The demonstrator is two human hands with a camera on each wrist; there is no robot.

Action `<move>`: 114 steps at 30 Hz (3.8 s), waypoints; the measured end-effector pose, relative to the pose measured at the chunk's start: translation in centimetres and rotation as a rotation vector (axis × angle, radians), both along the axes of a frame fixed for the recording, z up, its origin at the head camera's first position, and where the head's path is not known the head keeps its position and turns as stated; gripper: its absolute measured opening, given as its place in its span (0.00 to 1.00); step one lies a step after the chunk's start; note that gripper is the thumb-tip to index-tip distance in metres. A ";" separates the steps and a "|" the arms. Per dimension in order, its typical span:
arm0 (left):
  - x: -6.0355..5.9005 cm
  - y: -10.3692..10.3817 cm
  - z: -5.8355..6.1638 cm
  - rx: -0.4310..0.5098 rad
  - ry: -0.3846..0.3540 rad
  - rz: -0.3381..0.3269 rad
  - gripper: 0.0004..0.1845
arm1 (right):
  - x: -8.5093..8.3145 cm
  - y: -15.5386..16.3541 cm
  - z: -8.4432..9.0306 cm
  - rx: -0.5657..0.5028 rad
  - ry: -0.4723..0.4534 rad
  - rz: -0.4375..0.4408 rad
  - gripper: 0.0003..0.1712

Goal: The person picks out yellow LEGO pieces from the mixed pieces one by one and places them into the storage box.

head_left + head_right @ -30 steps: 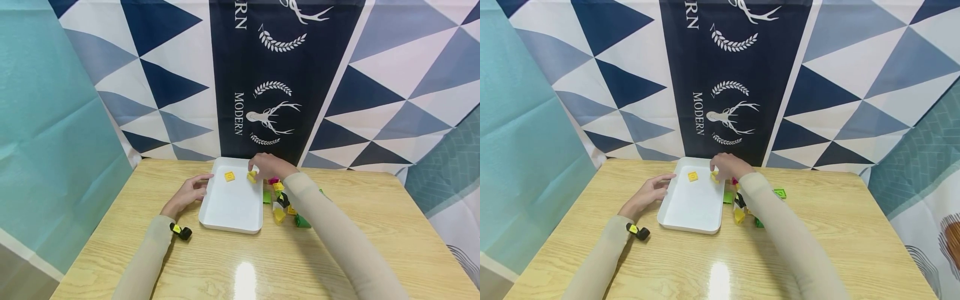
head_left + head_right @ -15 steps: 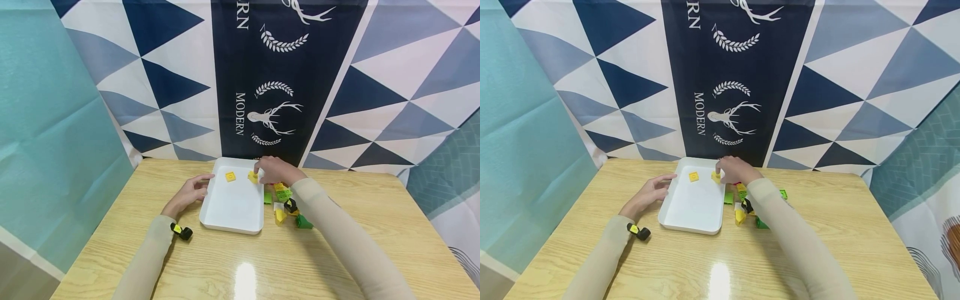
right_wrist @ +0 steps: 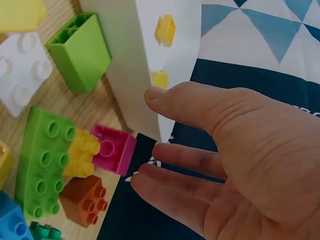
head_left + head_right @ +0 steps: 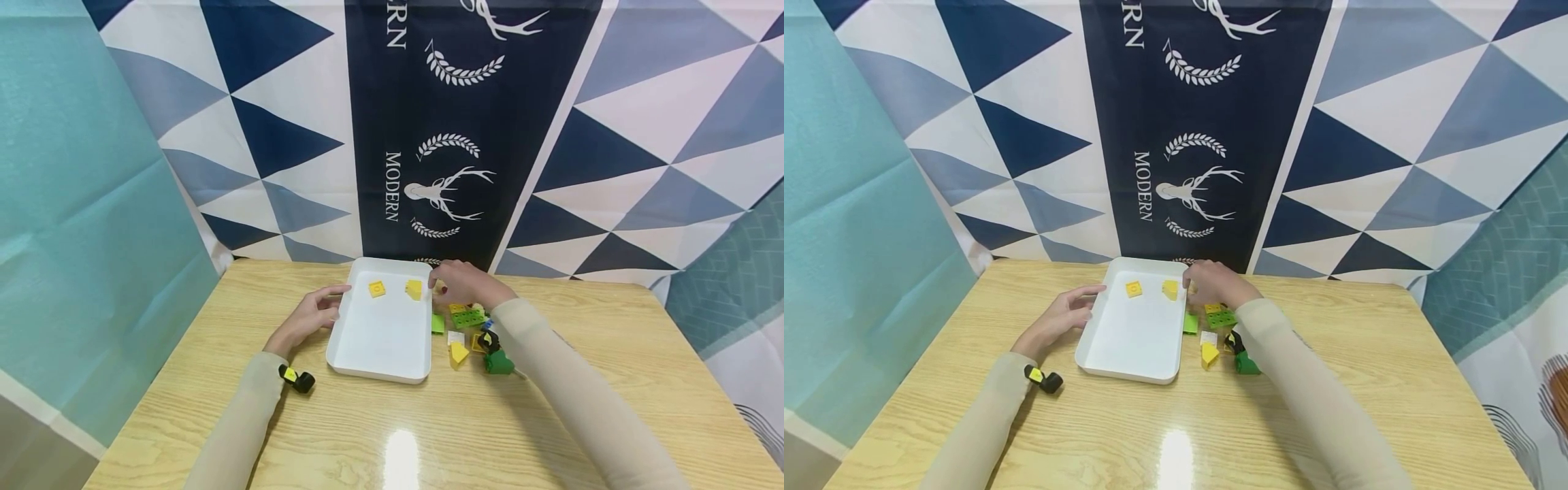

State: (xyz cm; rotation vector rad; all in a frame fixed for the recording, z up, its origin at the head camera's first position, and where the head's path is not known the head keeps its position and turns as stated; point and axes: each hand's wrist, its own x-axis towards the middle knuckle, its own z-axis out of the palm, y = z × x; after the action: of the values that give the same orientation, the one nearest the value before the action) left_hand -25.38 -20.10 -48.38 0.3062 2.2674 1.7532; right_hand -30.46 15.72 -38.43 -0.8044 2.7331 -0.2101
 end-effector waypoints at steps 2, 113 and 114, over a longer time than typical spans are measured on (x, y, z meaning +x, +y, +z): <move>0.0 0.0 0.0 0.000 0.001 0.000 0.38 | 0.6 -0.1 0.4 -0.002 -0.011 -0.028 0.18; 0.1 -0.1 0.1 -0.011 -0.026 0.020 0.40 | 1.2 1.0 -4.0 -0.007 0.002 -0.108 0.10; 0.1 -0.1 0.1 -0.013 -0.027 0.021 0.40 | 1.2 1.0 -4.0 -0.004 0.001 -0.108 0.10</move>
State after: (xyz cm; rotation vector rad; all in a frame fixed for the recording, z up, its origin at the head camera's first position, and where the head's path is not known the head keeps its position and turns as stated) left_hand -25.26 -20.18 -48.31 0.2561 2.2703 1.7417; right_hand -29.24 16.70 -42.39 -0.6583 2.7805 -0.2379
